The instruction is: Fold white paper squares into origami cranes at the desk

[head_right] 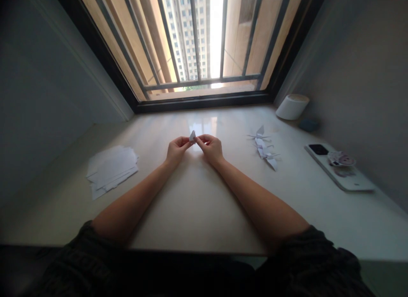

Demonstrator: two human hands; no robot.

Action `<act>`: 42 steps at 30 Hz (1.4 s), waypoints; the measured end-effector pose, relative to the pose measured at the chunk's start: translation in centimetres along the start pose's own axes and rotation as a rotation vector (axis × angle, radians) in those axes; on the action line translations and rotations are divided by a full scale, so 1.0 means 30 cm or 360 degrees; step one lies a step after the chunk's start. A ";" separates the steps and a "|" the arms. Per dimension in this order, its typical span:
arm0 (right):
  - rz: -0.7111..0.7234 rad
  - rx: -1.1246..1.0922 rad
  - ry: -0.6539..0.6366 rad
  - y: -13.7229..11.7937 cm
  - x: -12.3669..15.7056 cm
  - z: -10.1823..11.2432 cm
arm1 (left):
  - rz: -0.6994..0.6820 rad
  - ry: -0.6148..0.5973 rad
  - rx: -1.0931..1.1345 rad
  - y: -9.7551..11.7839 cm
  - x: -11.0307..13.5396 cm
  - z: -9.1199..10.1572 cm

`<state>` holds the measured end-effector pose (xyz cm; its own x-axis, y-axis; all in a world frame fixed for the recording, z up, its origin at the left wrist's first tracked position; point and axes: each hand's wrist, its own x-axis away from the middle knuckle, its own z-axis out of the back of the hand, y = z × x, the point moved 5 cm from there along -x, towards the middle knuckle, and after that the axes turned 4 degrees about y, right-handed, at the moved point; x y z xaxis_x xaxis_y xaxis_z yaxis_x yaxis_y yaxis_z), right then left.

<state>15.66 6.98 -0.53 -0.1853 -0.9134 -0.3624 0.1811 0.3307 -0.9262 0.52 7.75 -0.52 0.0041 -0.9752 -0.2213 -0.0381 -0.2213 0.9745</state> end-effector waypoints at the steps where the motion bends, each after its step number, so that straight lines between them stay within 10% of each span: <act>1: -0.0001 0.0008 0.0007 -0.002 0.001 0.001 | -0.0020 0.0012 -0.0031 0.006 0.004 0.001; 14: -0.0109 0.0122 0.0094 -0.008 0.013 0.016 | -0.0206 0.0219 -0.0748 0.060 0.047 0.014; 27: 0.0185 0.0112 -0.0016 -0.071 0.027 0.000 | -0.0045 0.0129 -0.0409 0.008 0.012 0.022; 42: -0.0011 -0.0074 0.0182 -0.033 0.007 0.017 | -0.0068 -0.0036 -0.0490 -0.022 0.007 0.009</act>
<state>15.93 6.34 0.35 -0.2960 -0.8834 -0.3633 0.1351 0.3378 -0.9315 0.28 7.70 -1.21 -0.0235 -0.9654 -0.2596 0.2659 -0.2563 0.9293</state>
